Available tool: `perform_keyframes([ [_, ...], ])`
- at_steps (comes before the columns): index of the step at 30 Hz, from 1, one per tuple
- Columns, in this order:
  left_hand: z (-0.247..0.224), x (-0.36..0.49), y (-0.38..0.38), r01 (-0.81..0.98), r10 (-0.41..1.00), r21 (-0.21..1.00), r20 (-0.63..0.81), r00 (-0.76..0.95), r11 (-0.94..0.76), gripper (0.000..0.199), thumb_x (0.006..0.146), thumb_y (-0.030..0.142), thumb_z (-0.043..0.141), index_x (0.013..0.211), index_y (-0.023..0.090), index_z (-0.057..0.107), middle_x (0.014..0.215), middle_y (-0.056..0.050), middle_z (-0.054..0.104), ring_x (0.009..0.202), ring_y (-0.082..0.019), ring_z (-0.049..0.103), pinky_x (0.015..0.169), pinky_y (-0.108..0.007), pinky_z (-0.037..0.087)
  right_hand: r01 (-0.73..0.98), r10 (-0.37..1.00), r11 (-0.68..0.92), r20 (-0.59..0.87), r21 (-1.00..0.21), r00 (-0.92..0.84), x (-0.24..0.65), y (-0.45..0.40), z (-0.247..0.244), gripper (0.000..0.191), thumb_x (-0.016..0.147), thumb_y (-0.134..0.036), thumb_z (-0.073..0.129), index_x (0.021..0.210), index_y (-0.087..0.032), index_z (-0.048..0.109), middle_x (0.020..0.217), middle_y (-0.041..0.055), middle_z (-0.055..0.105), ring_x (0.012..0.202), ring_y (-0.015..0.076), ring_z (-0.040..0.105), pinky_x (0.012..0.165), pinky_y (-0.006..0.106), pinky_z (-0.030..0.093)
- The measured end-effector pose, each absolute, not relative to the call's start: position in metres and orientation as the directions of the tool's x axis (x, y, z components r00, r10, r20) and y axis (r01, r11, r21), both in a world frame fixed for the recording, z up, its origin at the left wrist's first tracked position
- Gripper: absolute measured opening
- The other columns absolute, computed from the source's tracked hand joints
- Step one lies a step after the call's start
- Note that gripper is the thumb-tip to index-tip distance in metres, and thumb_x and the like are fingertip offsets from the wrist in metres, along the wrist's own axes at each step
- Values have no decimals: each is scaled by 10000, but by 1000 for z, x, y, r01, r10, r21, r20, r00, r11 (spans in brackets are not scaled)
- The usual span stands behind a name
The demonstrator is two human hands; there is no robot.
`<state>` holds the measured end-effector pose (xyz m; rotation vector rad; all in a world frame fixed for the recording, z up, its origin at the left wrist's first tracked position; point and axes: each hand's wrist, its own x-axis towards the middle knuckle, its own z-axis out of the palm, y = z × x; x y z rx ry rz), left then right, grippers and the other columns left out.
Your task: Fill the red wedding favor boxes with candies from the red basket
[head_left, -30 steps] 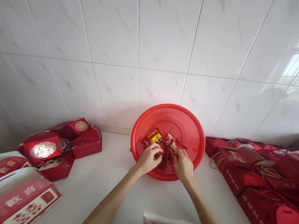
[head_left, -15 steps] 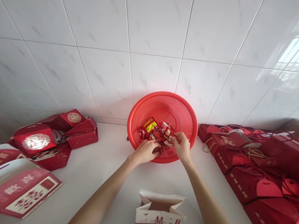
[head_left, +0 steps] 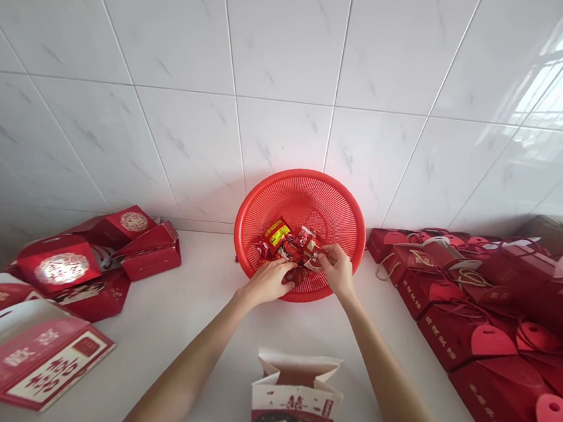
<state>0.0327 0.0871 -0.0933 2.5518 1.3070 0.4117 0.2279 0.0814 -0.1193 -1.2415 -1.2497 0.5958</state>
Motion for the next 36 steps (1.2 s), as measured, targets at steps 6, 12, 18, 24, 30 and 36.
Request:
perform_keyframes([
  [6, -95, 33, 87, 756, 818, 328, 112, 565, -567, 430, 837, 174, 642, 1265, 195, 678, 1221, -109, 711, 1057, -295, 706, 921, -384, 547, 279, 881, 292, 371, -915, 293, 228, 82, -119, 213, 767, -419, 630, 856, -228, 604, 773, 39, 724, 680, 222, 679, 618, 339, 548],
  [12, -95, 33, 86, 755, 815, 319, 119, 568, -573, 410, 845, 178, 642, 1252, 199, 691, 1244, -115, 709, 1090, -310, 698, 932, -395, 549, 294, 880, 284, 370, -913, 299, 227, 81, -117, 185, 754, -391, 616, 842, -229, 609, 783, 29, 727, 683, 204, 663, 634, 321, 532],
  [18, -98, 32, 88, 740, 804, 325, 143, 577, -589, 402, 835, 188, 657, 1234, 196, 703, 1196, -123, 723, 1065, -318, 704, 921, -406, 554, 297, 887, 274, 360, -915, 291, 226, 80, -116, 186, 749, -401, 613, 830, -234, 603, 793, 32, 729, 676, 204, 653, 643, 326, 518],
  [24, -100, 31, 88, 741, 802, 317, 138, 581, -591, 399, 840, 184, 653, 1236, 193, 704, 1190, -124, 721, 1085, -323, 698, 939, -411, 548, 302, 890, 269, 356, -915, 286, 227, 79, -113, 152, 746, -361, 619, 820, -229, 614, 803, 34, 734, 705, 212, 668, 676, 335, 526],
  [30, -100, 32, 88, 740, 800, 314, 139, 584, -595, 391, 849, 183, 648, 1235, 183, 705, 1187, -134, 719, 1093, -323, 693, 947, -419, 544, 304, 887, 272, 360, -913, 288, 227, 78, -112, 120, 739, -312, 608, 815, -221, 621, 829, 46, 747, 724, 218, 685, 689, 344, 536],
  [36, -98, 32, 86, 748, 803, 305, 119, 584, -589, 391, 862, 186, 630, 1247, 179, 698, 1190, -133, 716, 1122, -328, 680, 974, -434, 527, 302, 883, 276, 365, -912, 295, 227, 80, -115, 130, 731, -333, 620, 808, -228, 623, 828, 39, 760, 720, 217, 681, 685, 344, 535],
])
